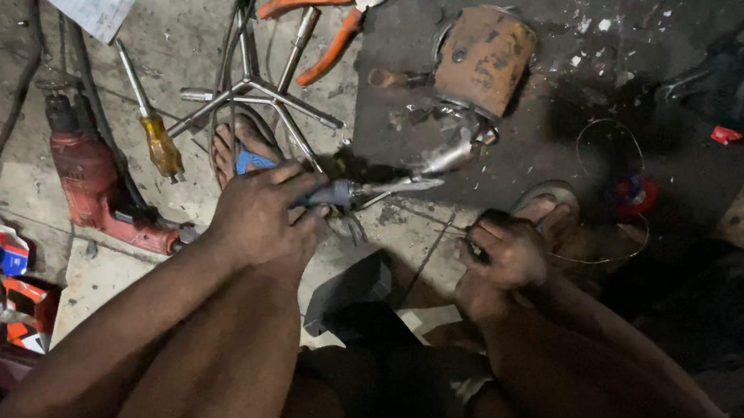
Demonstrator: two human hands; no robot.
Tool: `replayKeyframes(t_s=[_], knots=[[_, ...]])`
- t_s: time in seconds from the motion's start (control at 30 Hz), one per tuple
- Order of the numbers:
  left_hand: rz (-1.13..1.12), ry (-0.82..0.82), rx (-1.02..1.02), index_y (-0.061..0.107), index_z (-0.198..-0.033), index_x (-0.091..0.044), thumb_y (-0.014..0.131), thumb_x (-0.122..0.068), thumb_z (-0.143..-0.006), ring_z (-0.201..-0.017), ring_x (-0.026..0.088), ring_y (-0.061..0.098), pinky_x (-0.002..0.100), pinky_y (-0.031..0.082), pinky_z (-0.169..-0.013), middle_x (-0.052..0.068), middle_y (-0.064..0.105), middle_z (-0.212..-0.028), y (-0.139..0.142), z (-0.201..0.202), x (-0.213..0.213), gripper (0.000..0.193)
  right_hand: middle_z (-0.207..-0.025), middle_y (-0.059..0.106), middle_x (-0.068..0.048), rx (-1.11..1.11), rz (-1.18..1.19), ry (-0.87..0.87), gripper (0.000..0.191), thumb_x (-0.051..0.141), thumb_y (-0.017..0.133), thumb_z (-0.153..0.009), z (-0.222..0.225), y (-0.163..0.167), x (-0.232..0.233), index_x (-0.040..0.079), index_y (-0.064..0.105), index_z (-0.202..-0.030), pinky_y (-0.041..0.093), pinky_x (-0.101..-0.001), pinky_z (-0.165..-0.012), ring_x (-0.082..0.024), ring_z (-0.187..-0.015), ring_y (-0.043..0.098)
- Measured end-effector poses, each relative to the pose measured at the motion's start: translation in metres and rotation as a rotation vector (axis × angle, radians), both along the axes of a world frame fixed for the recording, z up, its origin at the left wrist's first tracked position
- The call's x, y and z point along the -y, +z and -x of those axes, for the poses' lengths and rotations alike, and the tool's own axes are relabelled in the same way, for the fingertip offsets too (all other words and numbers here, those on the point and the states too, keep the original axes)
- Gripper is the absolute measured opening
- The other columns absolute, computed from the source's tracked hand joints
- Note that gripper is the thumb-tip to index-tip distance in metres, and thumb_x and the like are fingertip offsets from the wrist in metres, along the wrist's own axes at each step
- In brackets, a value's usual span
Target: The person uses a power drill and various hand tools to disassemble and adjust a cylindrical mechanical component. They remove parts, inspect the interior, and reassemble the unit using pliers and a screwdriver.
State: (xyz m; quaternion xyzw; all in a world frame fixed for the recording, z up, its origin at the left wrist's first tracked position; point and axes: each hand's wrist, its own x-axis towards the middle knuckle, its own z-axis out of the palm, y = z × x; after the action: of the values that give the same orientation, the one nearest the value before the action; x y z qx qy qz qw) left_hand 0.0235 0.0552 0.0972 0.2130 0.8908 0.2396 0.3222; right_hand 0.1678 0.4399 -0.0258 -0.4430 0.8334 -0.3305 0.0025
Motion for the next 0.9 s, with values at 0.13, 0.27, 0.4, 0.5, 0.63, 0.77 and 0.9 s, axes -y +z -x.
replayKeyframes(t_s=[0.13,0.27,0.4,0.5,0.63,0.77,0.9], knots=[[0.019,-0.044,-0.091,0.072,-0.125,-0.016,0.076,-0.036,-0.082,-0.102,0.039,0.066,0.050,0.054,-0.088,0.017,0.066,-0.118,-0.021,0.003,0.018,0.048,-0.111,0.065,-0.016,0.013,-0.047,-0.029,0.031,0.017,0.076,-0.078,0.003,0.005,-0.002,0.012,0.073,-0.108,0.056,-0.0432,-0.066,-0.034,-0.104,0.063],[0.067,-0.035,-0.034,0.072,-0.124,-0.016,0.075,-0.028,-0.075,-0.107,0.038,0.063,0.053,0.049,-0.095,0.014,0.066,-0.123,-0.038,0.013,0.036,0.051,-0.118,0.062,-0.016,0.020,-0.034,-0.025,0.034,0.015,0.075,-0.080,0.008,0.008,0.000,0.013,0.070,-0.114,0.054,-0.0454,-0.073,-0.035,-0.110,0.061],[0.094,0.045,-0.004,0.074,-0.120,-0.017,0.076,-0.020,-0.072,-0.107,0.037,0.063,0.052,0.049,-0.096,0.011,0.066,-0.118,-0.042,0.017,0.044,0.048,-0.124,0.059,-0.017,0.028,-0.028,-0.033,0.037,0.014,0.075,-0.083,0.006,0.007,0.000,0.014,0.068,-0.120,0.052,-0.0477,-0.079,-0.035,-0.115,0.059],[0.049,0.095,-0.058,0.076,-0.116,-0.015,0.077,-0.017,-0.075,-0.106,0.038,0.063,0.049,0.052,-0.094,0.014,0.065,-0.115,-0.043,0.020,0.046,0.041,-0.129,0.057,-0.017,0.031,-0.026,-0.050,0.040,0.013,0.074,-0.084,0.001,0.004,-0.002,0.014,0.066,-0.124,0.050,-0.0493,-0.084,-0.036,-0.119,0.057],[-0.006,0.195,0.006,0.077,-0.115,-0.014,0.077,-0.014,-0.078,-0.101,0.037,0.066,0.046,0.053,-0.091,0.014,0.067,-0.108,-0.047,0.021,0.051,0.037,-0.136,0.054,-0.017,0.048,-0.031,-0.089,0.044,0.011,0.073,-0.087,0.002,-0.001,-0.008,0.015,0.064,-0.130,0.048,-0.0516,-0.091,-0.036,-0.125,0.055],[-0.130,0.257,-0.107,0.075,-0.112,-0.007,0.079,-0.013,-0.077,-0.101,0.038,0.067,0.046,0.054,-0.090,0.016,0.068,-0.109,-0.051,0.022,0.053,0.036,-0.142,0.051,-0.017,0.145,-0.032,-0.199,0.048,0.010,0.073,-0.089,0.010,0.003,-0.010,0.016,0.062,-0.135,0.045,-0.0538,-0.097,-0.037,-0.130,0.052],[-0.208,0.386,-0.172,0.071,-0.115,0.002,0.080,-0.017,-0.081,-0.100,0.036,0.068,0.044,0.055,-0.089,0.019,0.068,-0.110,-0.053,0.029,0.054,0.040,-0.149,0.048,-0.018,0.315,-0.006,-0.496,0.052,0.009,0.072,-0.091,0.044,0.027,-0.027,0.016,0.059,-0.141,0.043,-0.0560,-0.104,-0.037,-0.136,0.050]])
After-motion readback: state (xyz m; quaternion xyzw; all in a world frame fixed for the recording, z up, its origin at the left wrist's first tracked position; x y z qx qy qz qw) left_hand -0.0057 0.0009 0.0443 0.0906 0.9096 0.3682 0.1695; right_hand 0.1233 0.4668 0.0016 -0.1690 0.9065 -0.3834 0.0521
